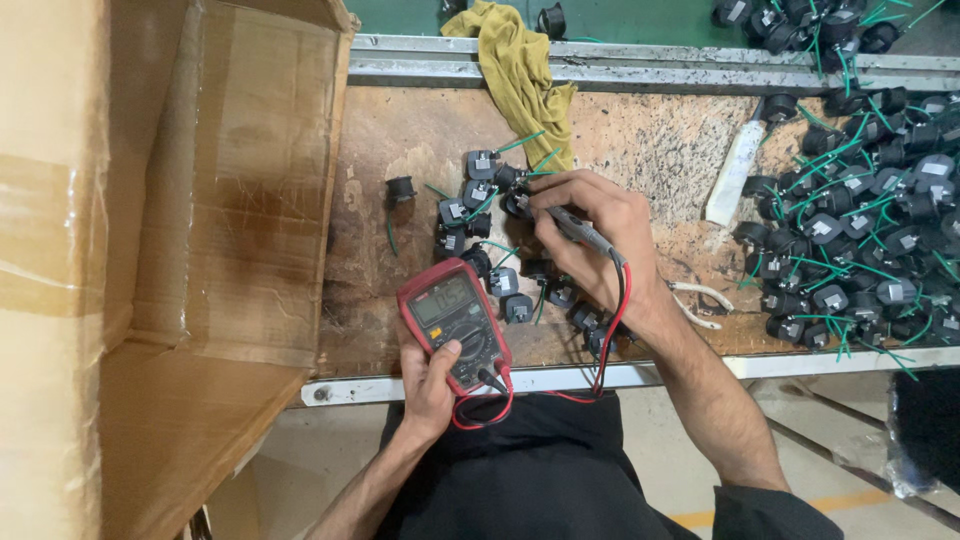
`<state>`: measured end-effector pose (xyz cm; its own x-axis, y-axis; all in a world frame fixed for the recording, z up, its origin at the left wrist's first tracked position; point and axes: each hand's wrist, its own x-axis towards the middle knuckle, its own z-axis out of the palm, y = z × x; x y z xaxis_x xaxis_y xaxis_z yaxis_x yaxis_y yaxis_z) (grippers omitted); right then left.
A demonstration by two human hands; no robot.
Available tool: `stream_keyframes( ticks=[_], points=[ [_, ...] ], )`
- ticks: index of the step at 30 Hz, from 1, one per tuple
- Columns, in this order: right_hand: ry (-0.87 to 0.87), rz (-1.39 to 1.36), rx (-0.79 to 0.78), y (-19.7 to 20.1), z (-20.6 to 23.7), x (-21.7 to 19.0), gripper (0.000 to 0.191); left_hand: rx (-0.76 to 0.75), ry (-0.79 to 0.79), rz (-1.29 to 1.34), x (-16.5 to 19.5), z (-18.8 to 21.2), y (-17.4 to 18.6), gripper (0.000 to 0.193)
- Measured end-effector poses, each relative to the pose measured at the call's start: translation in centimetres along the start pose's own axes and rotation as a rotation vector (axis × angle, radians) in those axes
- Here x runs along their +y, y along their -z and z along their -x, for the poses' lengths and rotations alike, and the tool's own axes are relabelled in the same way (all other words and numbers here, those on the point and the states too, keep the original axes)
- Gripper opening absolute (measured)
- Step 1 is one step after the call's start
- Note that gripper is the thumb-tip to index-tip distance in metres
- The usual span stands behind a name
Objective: The person uses a digital multimeter to test small black electronic components with green wires on a workbench. They place the tested components into a cardboard box and then apply glue to the components using a syringe.
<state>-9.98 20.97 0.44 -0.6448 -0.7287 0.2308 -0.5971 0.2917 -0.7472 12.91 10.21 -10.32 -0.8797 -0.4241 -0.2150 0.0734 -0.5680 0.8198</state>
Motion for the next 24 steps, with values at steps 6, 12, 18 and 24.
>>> stream_keyframes(
  ticks=[6,12,18,24],
  points=[
    [-0.003,0.000,0.004,0.0,0.0,-0.1,0.013,0.027,-0.098,-0.148,-0.4,0.1,-0.1,0.046],
    [0.004,-0.006,0.004,0.0,0.0,-0.1,0.013,0.029,-0.188,-0.356,-0.3,0.1,0.0,0.046],
    [-0.010,-0.017,0.002,0.0,0.0,-0.1,0.013,-0.001,-0.194,-0.462,0.4,0.0,-0.3,0.042],
    [-0.027,-0.022,0.002,0.0,0.0,-0.3,0.013,-0.020,-0.124,-0.123,0.8,-0.6,-1.3,0.054]
  ],
)
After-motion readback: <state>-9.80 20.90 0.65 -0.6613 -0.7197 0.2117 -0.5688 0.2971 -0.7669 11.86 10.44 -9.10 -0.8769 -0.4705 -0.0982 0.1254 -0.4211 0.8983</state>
